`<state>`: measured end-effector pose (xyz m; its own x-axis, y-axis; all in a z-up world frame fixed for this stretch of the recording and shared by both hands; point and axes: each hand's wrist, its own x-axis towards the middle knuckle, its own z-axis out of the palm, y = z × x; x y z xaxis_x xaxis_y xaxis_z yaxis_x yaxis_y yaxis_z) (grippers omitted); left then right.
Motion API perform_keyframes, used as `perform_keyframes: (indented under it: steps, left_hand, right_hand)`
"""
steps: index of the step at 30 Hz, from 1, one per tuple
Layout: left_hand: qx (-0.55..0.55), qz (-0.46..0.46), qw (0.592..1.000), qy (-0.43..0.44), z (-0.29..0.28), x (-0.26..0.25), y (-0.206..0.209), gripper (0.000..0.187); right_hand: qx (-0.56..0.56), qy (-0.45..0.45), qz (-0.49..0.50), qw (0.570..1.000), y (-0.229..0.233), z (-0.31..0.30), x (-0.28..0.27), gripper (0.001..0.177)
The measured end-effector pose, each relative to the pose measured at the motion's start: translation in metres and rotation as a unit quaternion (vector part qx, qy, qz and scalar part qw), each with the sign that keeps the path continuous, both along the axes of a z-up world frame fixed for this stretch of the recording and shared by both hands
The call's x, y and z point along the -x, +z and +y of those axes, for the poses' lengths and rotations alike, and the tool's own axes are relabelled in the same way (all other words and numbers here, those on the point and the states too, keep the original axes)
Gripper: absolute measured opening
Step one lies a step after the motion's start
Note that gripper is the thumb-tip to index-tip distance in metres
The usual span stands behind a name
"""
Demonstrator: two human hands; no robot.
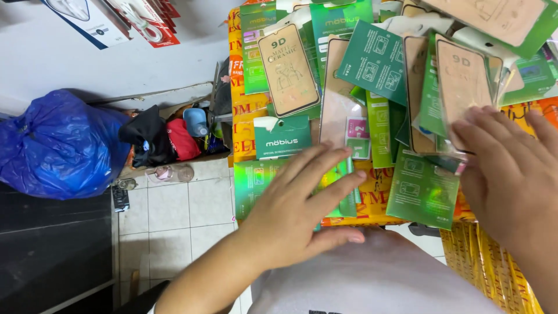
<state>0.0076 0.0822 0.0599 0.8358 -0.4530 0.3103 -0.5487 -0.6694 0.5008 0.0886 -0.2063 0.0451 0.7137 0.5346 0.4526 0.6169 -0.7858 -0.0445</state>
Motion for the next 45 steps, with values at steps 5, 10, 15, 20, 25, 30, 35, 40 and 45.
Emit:
perform_keyframes:
  steps: [5, 10, 15, 20, 25, 30, 35, 40, 45]
  left_hand:
    - [0.260, 0.196, 0.944, -0.042, -0.041, 0.009, -0.009, 0.073]
    - [0.673, 0.452, 0.564, -0.160, -0.090, 0.011, -0.046, 0.090]
    - [0.752, 0.464, 0.450, -0.134, -0.116, 0.013, -0.077, 0.073]
    - [0.709, 0.459, 0.528, -0.089, -0.128, 0.005, -0.086, 0.051]
    - [0.671, 0.468, 0.550, -0.169, -0.129, -0.001, -0.059, 0.063]
    - [0.614, 0.417, 0.648, -0.172, -0.131, -0.001, -0.067, 0.069]
    - [0.643, 0.439, 0.596, -0.197, -0.132, 0.005, -0.083, 0.076]
    - [0.666, 0.493, 0.526, -0.194, -0.138, 0.010, -0.096, 0.107]
    - [0.649, 0.501, 0.551, -0.155, -0.145, 0.009, -0.088, 0.113]
  right_hand:
    - [-0.113, 0.033, -0.026, 0.993, -0.018, -0.034, 0.017, 0.037]
    - [-0.172, 0.205, -0.013, 0.963, -0.003, -0.053, 0.035, 0.031]
    - [-0.068, 0.369, 0.022, 0.927, 0.005, -0.051, 0.033, 0.042]
    - [-0.070, 0.400, 0.070, 0.911, 0.018, -0.051, 0.026, 0.060]
    - [-0.509, 0.047, 0.257, 0.820, 0.038, -0.037, 0.027, 0.071]
    - [-0.225, 0.042, 0.136, 0.964, 0.019, -0.056, 0.024, 0.082]
    - [-0.112, 0.076, -0.013, 0.991, 0.031, -0.032, 0.018, 0.089]
    - [-0.142, 0.057, 0.067, 0.986, 0.013, -0.054, 0.018, 0.069]
    - [-0.196, 0.056, 0.129, 0.971, 0.008, -0.062, 0.016, 0.061]
